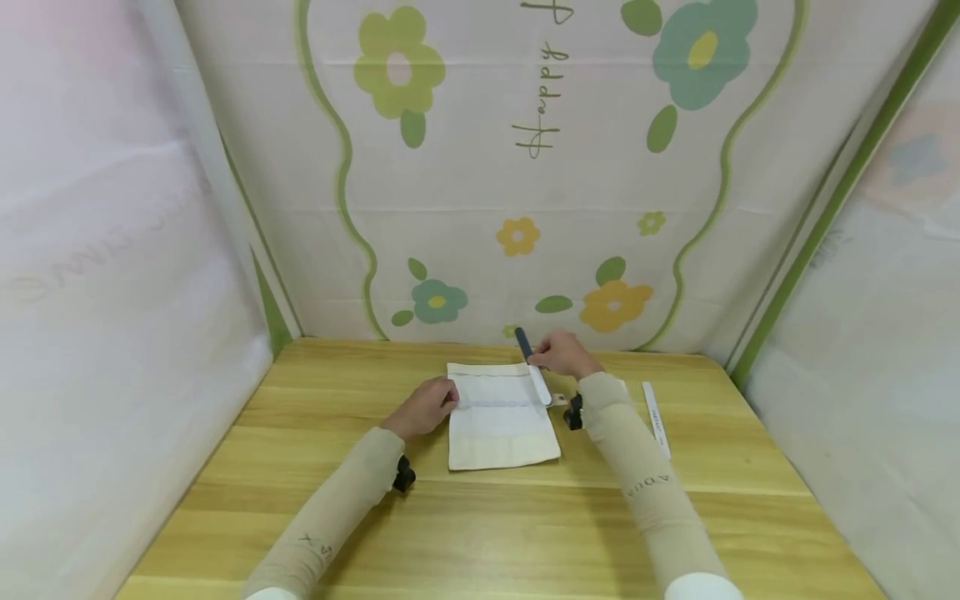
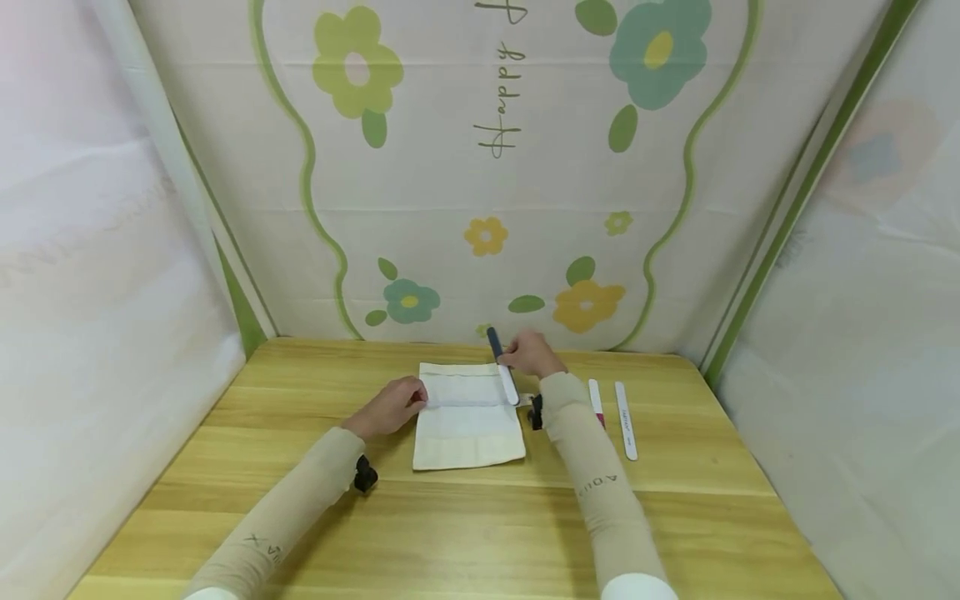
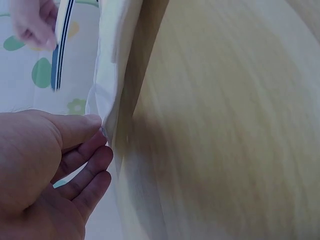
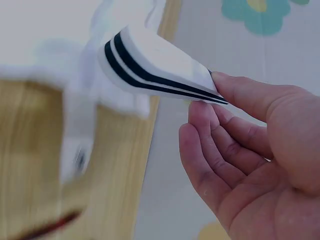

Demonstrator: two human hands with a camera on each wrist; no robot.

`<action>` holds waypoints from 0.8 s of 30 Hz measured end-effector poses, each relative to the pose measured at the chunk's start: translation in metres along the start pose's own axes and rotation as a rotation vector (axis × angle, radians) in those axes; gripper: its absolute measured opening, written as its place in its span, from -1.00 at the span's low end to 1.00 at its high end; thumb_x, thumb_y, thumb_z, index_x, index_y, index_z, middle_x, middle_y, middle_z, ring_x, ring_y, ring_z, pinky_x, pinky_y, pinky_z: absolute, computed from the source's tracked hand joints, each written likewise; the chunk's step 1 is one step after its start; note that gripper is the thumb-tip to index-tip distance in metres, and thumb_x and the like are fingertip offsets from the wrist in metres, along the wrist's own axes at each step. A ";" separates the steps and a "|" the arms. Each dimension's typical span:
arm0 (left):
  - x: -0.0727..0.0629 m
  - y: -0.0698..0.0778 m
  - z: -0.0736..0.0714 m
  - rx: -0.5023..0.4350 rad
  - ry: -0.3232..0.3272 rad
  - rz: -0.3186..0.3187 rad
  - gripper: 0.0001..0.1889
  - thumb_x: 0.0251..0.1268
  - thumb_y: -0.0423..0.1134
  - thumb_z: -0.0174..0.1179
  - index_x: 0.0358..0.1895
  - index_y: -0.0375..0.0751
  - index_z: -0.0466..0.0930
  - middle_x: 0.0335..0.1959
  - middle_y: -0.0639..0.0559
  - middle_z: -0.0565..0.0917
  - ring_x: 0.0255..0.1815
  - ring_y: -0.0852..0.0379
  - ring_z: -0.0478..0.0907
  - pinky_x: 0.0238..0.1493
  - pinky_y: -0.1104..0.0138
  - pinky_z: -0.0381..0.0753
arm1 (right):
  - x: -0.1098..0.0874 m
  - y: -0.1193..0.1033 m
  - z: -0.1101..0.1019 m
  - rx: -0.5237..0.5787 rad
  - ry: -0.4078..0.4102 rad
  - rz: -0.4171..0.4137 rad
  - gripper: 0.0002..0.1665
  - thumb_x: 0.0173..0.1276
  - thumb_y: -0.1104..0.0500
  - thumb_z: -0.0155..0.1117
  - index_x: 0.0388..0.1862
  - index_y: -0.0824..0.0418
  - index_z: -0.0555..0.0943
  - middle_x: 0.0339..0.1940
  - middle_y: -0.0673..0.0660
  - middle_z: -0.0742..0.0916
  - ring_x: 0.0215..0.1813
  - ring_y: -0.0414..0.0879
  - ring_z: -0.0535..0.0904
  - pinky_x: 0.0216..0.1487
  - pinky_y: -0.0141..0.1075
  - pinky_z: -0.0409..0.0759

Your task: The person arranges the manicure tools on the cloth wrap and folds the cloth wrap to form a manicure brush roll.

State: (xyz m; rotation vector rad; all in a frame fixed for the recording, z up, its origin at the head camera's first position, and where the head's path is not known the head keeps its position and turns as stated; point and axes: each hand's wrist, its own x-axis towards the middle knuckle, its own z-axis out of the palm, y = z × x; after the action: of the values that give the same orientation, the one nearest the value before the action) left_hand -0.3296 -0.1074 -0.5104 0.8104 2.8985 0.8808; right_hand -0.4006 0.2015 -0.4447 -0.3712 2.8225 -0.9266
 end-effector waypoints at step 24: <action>0.000 0.010 -0.007 0.036 0.021 0.046 -0.94 0.49 -0.50 0.21 -0.22 -0.34 0.62 -0.28 -0.07 0.63 -0.24 0.11 0.51 -0.10 0.21 0.60 | 0.046 -0.084 0.062 0.135 0.089 -0.050 -0.79 0.46 0.14 0.44 -0.15 0.29 0.83 -0.14 0.21 0.86 -0.13 -0.01 0.77 -0.13 -0.25 0.71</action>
State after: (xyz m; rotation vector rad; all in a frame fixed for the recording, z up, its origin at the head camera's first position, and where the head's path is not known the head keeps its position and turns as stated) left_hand -0.3262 -0.1038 -0.4994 0.8789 2.9335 0.8477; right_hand -0.4157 0.0887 -0.4468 -0.3936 2.8212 -1.1640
